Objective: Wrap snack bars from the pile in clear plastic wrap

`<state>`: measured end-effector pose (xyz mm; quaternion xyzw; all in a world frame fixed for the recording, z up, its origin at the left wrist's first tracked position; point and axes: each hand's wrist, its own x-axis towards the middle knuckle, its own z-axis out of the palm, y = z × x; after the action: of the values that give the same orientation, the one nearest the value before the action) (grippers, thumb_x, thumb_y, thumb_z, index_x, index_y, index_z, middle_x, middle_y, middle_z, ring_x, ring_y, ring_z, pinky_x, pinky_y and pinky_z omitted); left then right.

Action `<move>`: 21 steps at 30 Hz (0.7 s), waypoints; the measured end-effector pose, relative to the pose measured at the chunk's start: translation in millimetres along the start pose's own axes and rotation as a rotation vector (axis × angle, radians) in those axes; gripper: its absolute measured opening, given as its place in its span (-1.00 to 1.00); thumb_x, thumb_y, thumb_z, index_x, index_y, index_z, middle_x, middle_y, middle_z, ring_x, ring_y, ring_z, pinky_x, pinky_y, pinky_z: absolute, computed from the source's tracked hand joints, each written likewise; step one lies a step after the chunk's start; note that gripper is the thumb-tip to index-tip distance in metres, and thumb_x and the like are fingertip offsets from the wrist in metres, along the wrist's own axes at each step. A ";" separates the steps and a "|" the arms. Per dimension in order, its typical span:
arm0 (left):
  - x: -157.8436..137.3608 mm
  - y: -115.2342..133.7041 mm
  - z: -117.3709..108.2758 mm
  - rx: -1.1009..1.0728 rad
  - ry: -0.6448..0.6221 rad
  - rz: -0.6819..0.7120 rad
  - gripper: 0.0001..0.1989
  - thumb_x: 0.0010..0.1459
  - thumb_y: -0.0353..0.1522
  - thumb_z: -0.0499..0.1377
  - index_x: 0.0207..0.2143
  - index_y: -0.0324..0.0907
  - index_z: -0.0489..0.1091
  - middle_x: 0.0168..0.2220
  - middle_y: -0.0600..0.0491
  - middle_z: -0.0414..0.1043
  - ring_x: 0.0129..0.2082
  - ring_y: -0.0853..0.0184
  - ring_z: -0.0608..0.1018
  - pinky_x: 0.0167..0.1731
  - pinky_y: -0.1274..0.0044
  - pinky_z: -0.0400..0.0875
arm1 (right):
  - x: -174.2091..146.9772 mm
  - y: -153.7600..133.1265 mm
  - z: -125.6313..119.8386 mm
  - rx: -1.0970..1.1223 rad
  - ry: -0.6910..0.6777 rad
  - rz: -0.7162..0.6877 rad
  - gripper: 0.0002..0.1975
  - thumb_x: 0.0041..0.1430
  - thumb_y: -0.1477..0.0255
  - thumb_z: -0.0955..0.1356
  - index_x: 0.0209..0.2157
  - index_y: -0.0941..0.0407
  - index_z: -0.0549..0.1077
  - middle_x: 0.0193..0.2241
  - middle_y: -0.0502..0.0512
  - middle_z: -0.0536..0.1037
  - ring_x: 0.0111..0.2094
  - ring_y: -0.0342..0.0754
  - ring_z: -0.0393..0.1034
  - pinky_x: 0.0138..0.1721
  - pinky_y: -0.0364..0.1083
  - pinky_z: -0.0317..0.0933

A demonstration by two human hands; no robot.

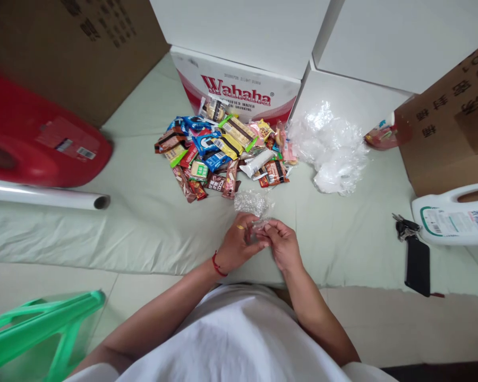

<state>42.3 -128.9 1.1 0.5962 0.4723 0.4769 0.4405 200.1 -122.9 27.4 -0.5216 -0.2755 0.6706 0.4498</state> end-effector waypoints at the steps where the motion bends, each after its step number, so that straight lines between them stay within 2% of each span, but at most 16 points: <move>1: 0.0 0.1 0.0 0.015 0.008 0.023 -0.69 0.16 -0.20 0.38 -0.10 -0.11 0.47 -0.08 -0.01 0.45 -0.33 0.36 0.45 -0.34 0.50 0.39 | -0.1 0.4 -0.2 -0.023 0.005 -0.012 -0.59 -0.06 0.10 0.65 -0.29 0.08 0.63 -0.38 0.05 0.68 -0.35 -0.04 0.59 -0.17 -0.04 0.50; 2: 0.3 -0.1 -0.5 0.016 0.026 0.030 -0.81 0.24 -0.21 0.30 -0.17 -0.11 0.49 -0.14 0.01 0.46 -0.33 0.36 0.45 -0.32 0.49 0.38 | -0.1 0.7 -0.7 -0.042 0.009 -0.020 -0.58 -0.06 0.09 0.65 -0.30 0.08 0.63 -0.38 0.04 0.68 -0.35 -0.05 0.58 -0.17 -0.04 0.50; 3: 1.0 -0.9 -1.6 -0.004 0.062 0.015 -0.84 0.31 -0.22 0.24 -0.25 -0.11 0.48 -0.23 0.04 0.46 -0.34 0.36 0.45 -0.30 0.49 0.37 | -0.2 0.8 -1.5 -0.054 0.013 -0.024 -0.58 -0.06 0.08 0.65 -0.31 0.08 0.62 -0.38 0.03 0.68 -0.35 -0.06 0.58 -0.17 -0.05 0.50; 5: 3.0 -3.3 -5.4 -0.099 0.154 -0.081 -0.79 0.34 -0.19 0.19 -0.31 -0.11 0.44 -0.36 0.09 0.43 -0.39 0.37 0.43 -0.33 0.51 0.34 | -0.3 0.6 -4.0 -0.064 0.020 -0.023 -0.55 -0.08 0.06 0.65 -0.32 0.08 0.62 -0.36 0.05 0.68 -0.32 -0.07 0.59 -0.17 -0.06 0.50; 9: 6.0 -5.5 -14.5 -0.295 0.258 -0.284 -0.71 0.32 -0.09 0.19 -0.29 -0.11 0.35 -0.45 0.15 0.36 -0.53 0.42 0.32 -0.48 0.54 0.23 | -2.1 -0.5 -9.9 -0.070 0.043 -0.016 -0.54 -0.11 0.05 0.66 -0.33 0.09 0.61 -0.37 0.04 0.67 -0.31 -0.08 0.58 -0.21 -0.09 0.49; 12: 4.9 1.4 -16.0 -0.249 0.237 -0.252 -0.71 0.30 -0.08 0.21 -0.26 -0.11 0.35 -0.40 0.13 0.38 -0.47 0.40 0.40 -0.43 0.53 0.30 | -4.6 -0.8 -11.1 -0.079 0.048 -0.024 -0.55 -0.09 0.05 0.65 -0.33 0.07 0.61 -0.38 0.02 0.65 -0.32 -0.08 0.55 -0.22 -0.09 0.49; 16: 3.1 13.8 -8.0 -0.066 0.096 -0.109 -0.55 0.00 -0.16 0.44 -0.12 -0.12 0.42 -0.15 0.01 0.46 -0.26 0.31 0.51 -0.34 0.50 0.39 | -6.8 -1.1 -6.6 -0.117 0.010 -0.049 -0.58 -0.03 0.04 0.63 -0.33 0.06 0.60 -0.39 0.01 0.64 -0.32 -0.08 0.53 -0.20 -0.08 0.46; 19: 6.0 15.4 -5.1 -0.017 0.087 -0.126 -0.82 0.17 -0.22 0.29 -0.26 -0.12 0.46 -0.27 0.05 0.46 -0.37 0.36 0.45 -0.37 0.51 0.33 | -6.9 -2.7 -4.0 -0.144 0.009 -0.045 -0.57 -0.05 0.03 0.63 -0.32 0.06 0.60 -0.38 0.02 0.63 -0.32 -0.07 0.52 -0.22 -0.08 0.47; 21: 9.6 12.3 -8.9 -0.085 0.159 -0.226 -0.84 0.25 -0.23 0.20 -0.33 -0.12 0.42 -0.42 0.12 0.40 -0.47 0.40 0.37 -0.41 0.52 0.28 | -6.8 -4.1 -5.1 -0.170 0.028 -0.039 -0.54 -0.06 0.00 0.63 -0.33 0.07 0.60 -0.39 0.02 0.62 -0.32 -0.08 0.51 -0.26 -0.10 0.46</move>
<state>36.3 -120.8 16.0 0.4803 0.5492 0.4896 0.4776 206.5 -127.7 32.4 -0.5617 -0.3353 0.6284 0.4209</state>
